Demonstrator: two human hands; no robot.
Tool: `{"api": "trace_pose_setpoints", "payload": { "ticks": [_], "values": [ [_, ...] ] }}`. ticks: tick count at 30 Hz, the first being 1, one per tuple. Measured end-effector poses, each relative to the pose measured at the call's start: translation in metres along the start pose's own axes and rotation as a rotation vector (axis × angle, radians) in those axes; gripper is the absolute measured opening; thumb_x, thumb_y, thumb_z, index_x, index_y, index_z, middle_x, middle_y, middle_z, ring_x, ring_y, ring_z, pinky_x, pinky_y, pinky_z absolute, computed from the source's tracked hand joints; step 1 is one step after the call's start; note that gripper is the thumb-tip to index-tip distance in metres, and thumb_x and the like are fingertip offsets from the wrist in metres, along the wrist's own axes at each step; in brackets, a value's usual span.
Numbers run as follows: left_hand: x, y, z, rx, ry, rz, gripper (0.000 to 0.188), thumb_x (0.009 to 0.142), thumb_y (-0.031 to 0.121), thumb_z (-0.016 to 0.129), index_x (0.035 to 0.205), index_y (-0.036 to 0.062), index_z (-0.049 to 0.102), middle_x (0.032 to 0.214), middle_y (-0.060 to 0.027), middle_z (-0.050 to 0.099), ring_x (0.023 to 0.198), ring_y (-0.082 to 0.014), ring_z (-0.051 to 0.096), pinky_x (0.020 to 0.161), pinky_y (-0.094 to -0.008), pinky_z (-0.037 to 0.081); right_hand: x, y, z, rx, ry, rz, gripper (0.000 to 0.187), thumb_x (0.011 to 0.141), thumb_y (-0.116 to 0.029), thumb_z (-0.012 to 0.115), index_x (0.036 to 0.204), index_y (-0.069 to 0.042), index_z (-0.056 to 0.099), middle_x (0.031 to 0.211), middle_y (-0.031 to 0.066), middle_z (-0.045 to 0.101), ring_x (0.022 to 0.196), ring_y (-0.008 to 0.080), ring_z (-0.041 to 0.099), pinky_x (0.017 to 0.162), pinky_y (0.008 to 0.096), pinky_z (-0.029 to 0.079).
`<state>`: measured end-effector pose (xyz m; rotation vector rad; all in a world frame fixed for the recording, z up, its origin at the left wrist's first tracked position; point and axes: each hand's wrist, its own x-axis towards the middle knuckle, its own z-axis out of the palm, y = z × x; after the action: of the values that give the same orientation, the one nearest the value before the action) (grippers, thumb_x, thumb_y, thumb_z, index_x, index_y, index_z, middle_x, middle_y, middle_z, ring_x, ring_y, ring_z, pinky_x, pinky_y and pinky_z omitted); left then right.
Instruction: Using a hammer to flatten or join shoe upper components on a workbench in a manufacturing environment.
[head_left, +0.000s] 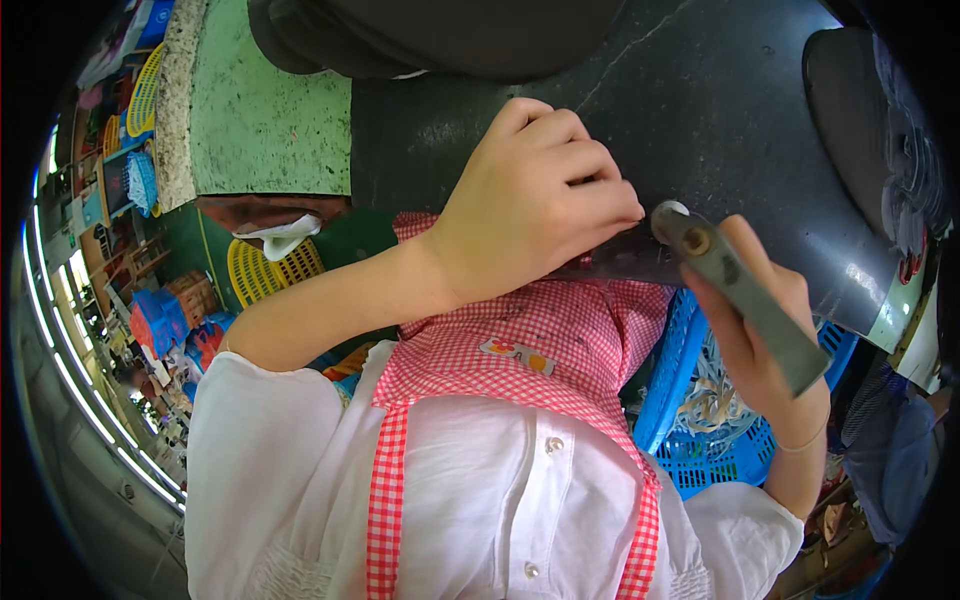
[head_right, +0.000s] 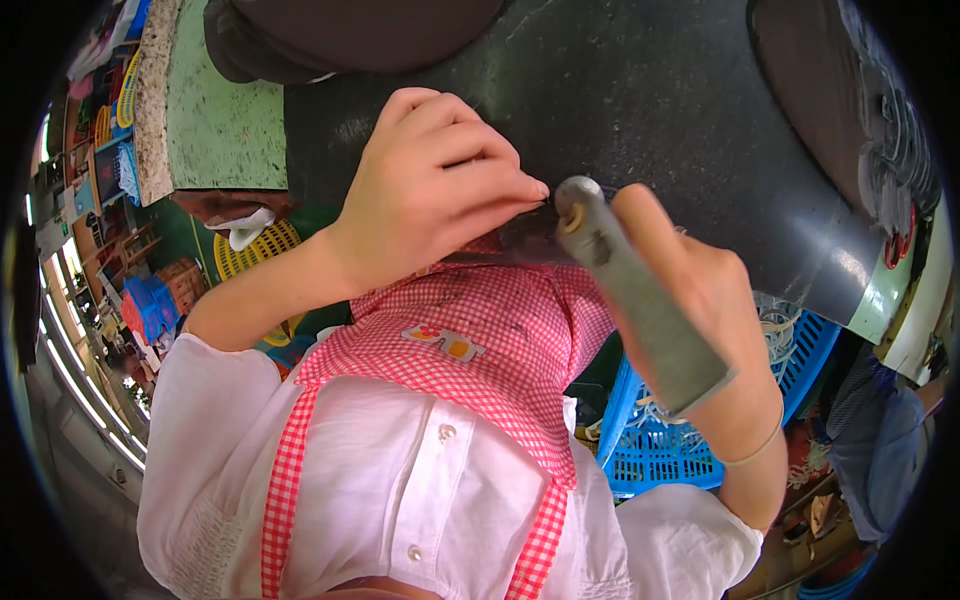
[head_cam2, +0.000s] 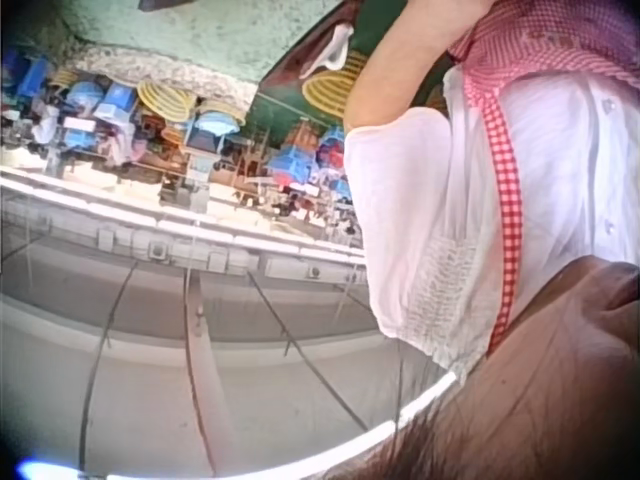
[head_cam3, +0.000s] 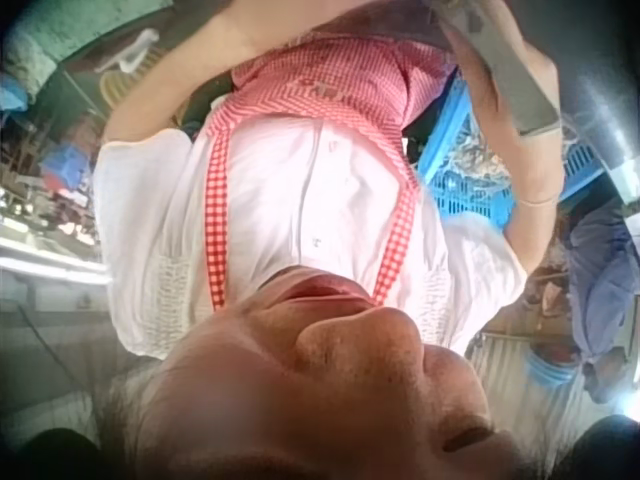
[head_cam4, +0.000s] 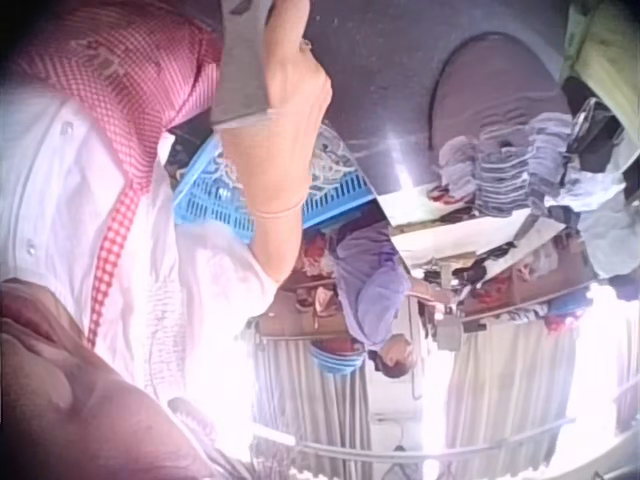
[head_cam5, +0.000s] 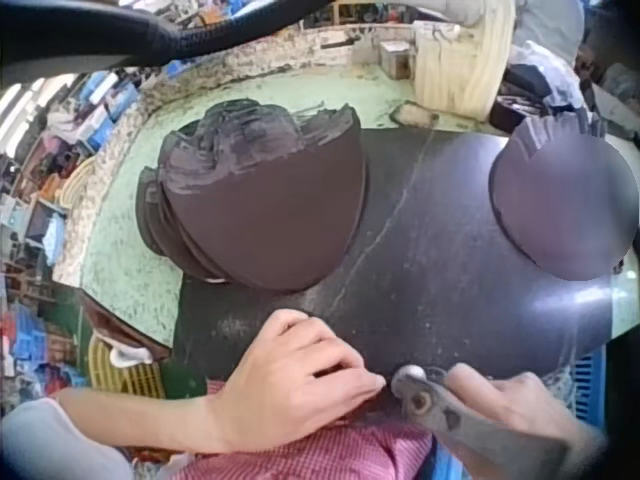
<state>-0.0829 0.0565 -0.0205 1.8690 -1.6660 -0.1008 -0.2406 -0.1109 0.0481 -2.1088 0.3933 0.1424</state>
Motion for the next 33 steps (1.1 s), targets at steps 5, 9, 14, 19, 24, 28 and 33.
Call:
{"api": "trace_pose_setpoints", "payload": {
  "ticks": [5,9,14,19,24,28,33],
  "values": [
    [0.064,-0.024,-0.001,-0.030,-0.243,0.132,0.012,0.069,0.019,0.074,0.080,0.0188,0.069,0.084,0.0062,0.059,0.087,-0.0202,0.054,0.083,-0.0371,0.037,-0.029,0.019,-0.015,-0.018,0.318,0.032,0.020,0.086,0.004,0.059,0.104,0.008,0.055,0.084,0.0160,0.060,0.065,0.0204,0.058,0.059,0.0274,0.044],
    [0.111,-0.028,0.012,-0.024,-0.383,0.456,0.011,0.070,0.019,0.070,0.077,0.0142,0.063,0.086,0.0002,0.055,0.089,-0.0223,0.052,0.083,-0.0374,0.039,-0.026,0.021,-0.013,-0.113,0.162,-0.047,0.018,0.086,0.004,0.059,0.103,0.007,0.056,0.078,0.0153,0.059,0.061,0.0168,0.054,0.057,0.0276,0.043],
    [0.092,-0.040,0.021,-0.102,-0.156,0.381,0.008,0.072,0.027,0.072,0.076,0.0227,0.066,0.079,0.0061,0.059,0.090,-0.0146,0.054,0.084,-0.0329,0.040,-0.027,0.024,-0.010,0.121,0.133,0.084,0.012,0.085,0.002,0.061,0.095,0.005,0.055,0.068,0.0096,0.050,0.053,0.0153,0.045,0.049,0.0283,0.035],
    [0.085,-0.035,0.021,-0.186,-0.070,0.458,0.010,0.070,0.025,0.071,0.072,0.0194,0.064,0.079,0.0053,0.056,0.090,-0.0149,0.053,0.086,-0.0337,0.041,-0.028,0.017,-0.027,0.061,0.158,0.034,0.011,0.086,-0.002,0.060,0.093,0.004,0.054,0.074,0.0098,0.051,0.054,0.0163,0.046,0.050,0.0268,0.037],
    [0.080,-0.032,0.024,0.010,0.030,0.579,0.007,0.067,0.020,0.065,0.071,0.0150,0.063,0.079,0.0028,0.056,0.086,-0.0178,0.054,0.086,-0.0339,0.043,-0.013,0.024,-0.019,-0.070,0.255,0.016,0.013,0.088,-0.007,0.060,0.095,0.001,0.053,0.072,0.0091,0.048,0.057,0.0153,0.045,0.053,0.0247,0.038],
    [0.082,-0.030,0.021,0.053,0.031,0.579,0.007,0.066,0.020,0.068,0.069,0.0158,0.063,0.078,0.0026,0.056,0.086,-0.0184,0.054,0.085,-0.0346,0.042,-0.011,0.015,-0.015,-0.052,0.247,0.071,0.014,0.086,-0.006,0.063,0.096,0.000,0.054,0.070,0.0117,0.048,0.055,0.0197,0.047,0.054,0.0264,0.040],
    [0.074,-0.032,0.012,-0.137,-0.058,0.284,0.012,0.066,0.024,0.073,0.069,0.0199,0.063,0.079,0.0051,0.056,0.090,-0.0174,0.054,0.086,-0.0368,0.039,0.005,0.019,-0.025,-0.064,0.155,-0.049,0.018,0.086,-0.007,0.064,0.094,-0.001,0.049,0.070,0.0162,0.050,0.058,0.0339,0.057,0.052,0.0321,0.044]
  ]
}}
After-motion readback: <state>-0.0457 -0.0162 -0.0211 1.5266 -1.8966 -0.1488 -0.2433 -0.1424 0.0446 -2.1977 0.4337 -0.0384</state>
